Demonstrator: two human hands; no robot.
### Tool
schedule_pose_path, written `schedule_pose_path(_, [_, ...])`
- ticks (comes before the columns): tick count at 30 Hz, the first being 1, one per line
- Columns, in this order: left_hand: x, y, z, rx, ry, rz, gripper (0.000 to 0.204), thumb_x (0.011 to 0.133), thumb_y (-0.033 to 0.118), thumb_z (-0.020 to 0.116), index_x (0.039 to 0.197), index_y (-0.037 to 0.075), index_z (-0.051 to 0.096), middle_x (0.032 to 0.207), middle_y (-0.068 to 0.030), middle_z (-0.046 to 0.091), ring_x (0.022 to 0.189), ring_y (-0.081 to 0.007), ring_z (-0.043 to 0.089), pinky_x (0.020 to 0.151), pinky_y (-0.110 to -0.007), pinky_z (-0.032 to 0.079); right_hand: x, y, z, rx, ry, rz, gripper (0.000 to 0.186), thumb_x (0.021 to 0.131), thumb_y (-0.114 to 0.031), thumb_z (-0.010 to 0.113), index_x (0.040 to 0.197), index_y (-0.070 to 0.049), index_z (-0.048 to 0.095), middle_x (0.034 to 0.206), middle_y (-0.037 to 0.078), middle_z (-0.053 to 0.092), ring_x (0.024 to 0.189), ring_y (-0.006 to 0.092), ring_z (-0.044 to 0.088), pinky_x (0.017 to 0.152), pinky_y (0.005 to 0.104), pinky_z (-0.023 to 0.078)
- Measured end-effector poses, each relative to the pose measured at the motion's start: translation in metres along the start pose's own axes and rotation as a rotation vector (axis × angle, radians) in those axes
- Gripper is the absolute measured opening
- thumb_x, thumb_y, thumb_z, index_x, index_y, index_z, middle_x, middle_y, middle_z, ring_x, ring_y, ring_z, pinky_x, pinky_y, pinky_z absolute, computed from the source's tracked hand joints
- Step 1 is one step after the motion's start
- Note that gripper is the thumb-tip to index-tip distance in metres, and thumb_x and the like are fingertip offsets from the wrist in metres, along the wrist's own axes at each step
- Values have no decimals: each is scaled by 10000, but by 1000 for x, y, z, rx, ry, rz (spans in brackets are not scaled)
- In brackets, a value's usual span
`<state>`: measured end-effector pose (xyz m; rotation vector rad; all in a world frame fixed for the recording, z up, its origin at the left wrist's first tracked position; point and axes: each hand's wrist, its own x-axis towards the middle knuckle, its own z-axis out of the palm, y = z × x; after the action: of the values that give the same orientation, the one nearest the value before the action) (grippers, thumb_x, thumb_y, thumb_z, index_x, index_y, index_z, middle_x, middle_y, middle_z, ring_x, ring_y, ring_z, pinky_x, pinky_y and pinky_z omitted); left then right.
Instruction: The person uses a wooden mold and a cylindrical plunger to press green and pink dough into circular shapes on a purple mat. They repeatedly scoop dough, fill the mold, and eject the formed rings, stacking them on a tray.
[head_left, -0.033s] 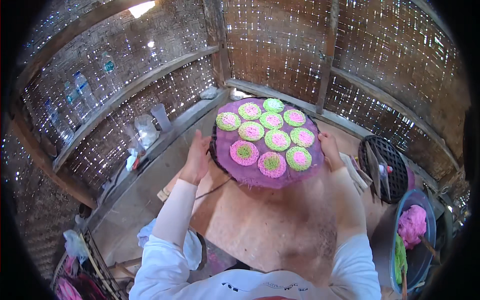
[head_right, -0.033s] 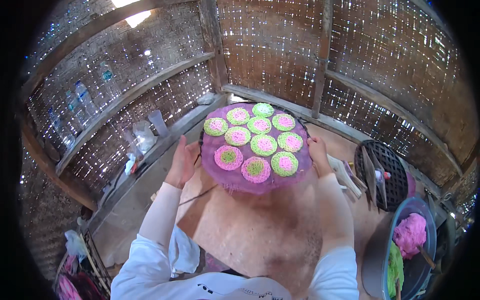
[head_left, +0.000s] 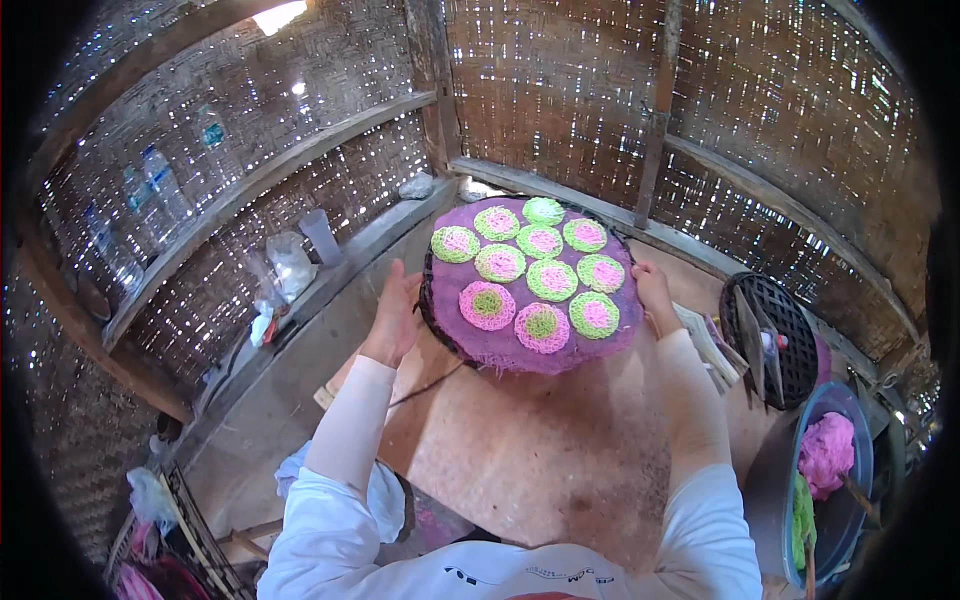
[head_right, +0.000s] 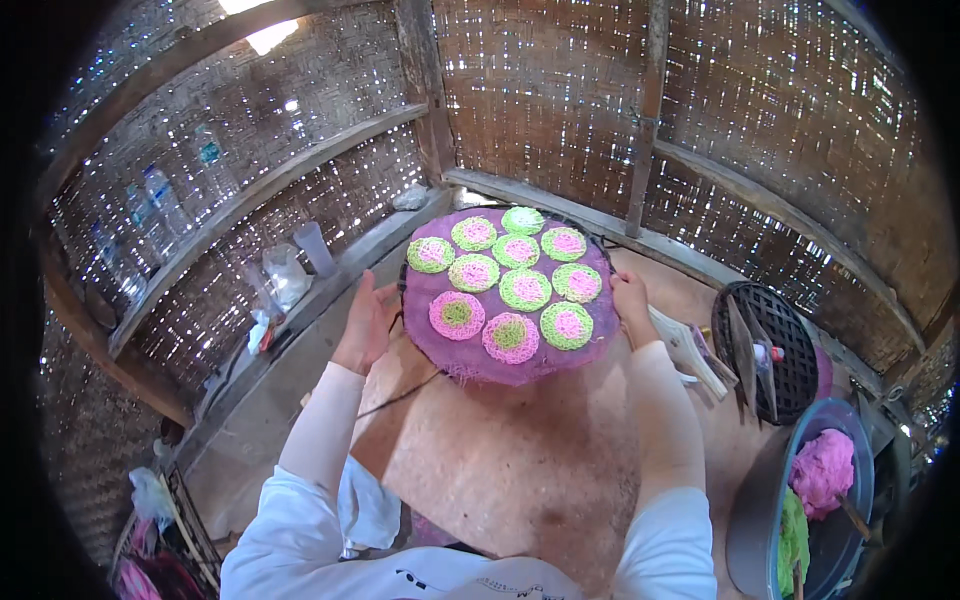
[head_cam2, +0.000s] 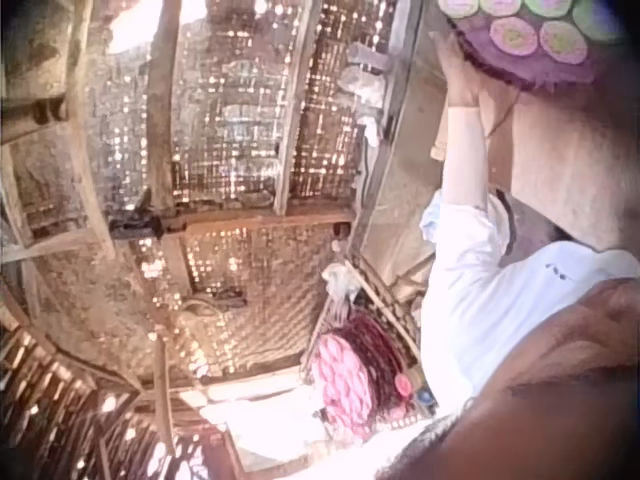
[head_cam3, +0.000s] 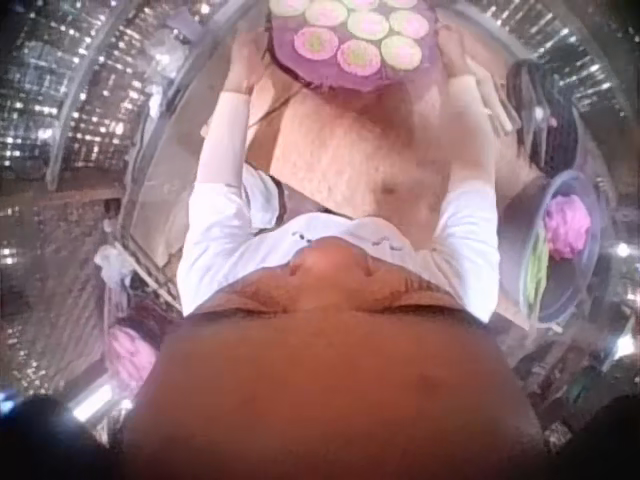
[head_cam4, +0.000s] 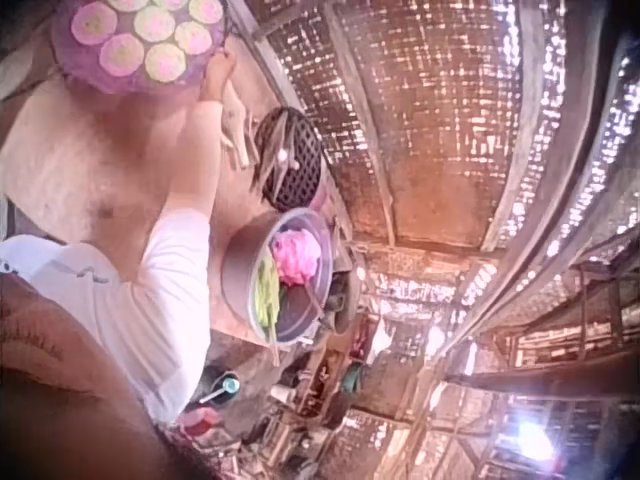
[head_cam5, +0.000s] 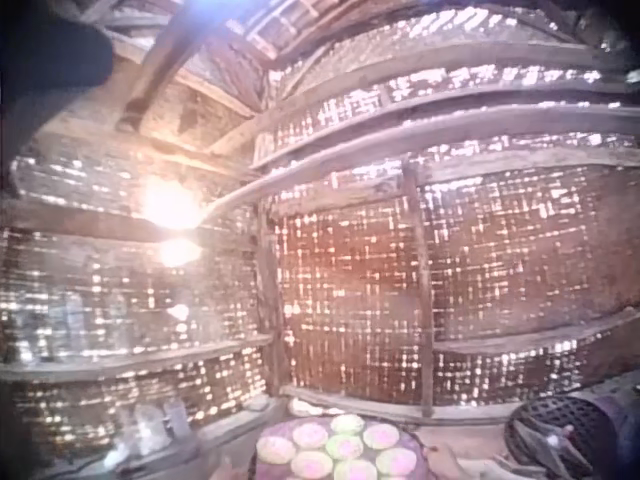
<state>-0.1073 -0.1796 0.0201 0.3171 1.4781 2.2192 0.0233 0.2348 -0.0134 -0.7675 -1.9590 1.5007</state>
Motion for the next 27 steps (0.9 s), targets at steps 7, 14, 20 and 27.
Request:
schedule_pose_path(7, [61,-23,-22,-17,231,-152,674,845,648,396,1099,31,495,1168,-158,529,1067,-235,499,1001,-389,293,69,89,65,-315,80,59,239,827,-204,575,999,-47,629,937,117,653,879,229,605,785,336,447])
schedule_pose_path(14, [76,-58,-59,305,221,-218,618,868,599,389,1133,66,556,1255,-143,451,1138,-227,382,1029,-424,158,51,84,69,-413,97,78,260,845,-225,556,1028,-53,625,957,110,640,910,231,583,815,336,434])
schedule_pose_path(20, [22,-41,-33,-60,210,157,623,891,578,363,1221,64,487,1231,-110,484,1077,-226,461,972,-380,281,1,4,72,-618,292,-402,352,919,-288,460,1076,-1,591,942,91,628,936,200,565,853,323,419])
schedule_pose_path(27, [-141,-75,54,-787,-283,-56,672,899,588,324,1323,70,379,1241,-93,493,1062,-206,508,887,-361,408,-241,-104,114,351,-436,-643,513,971,-394,284,1146,17,537,1114,115,561,1062,201,504,958,343,351])
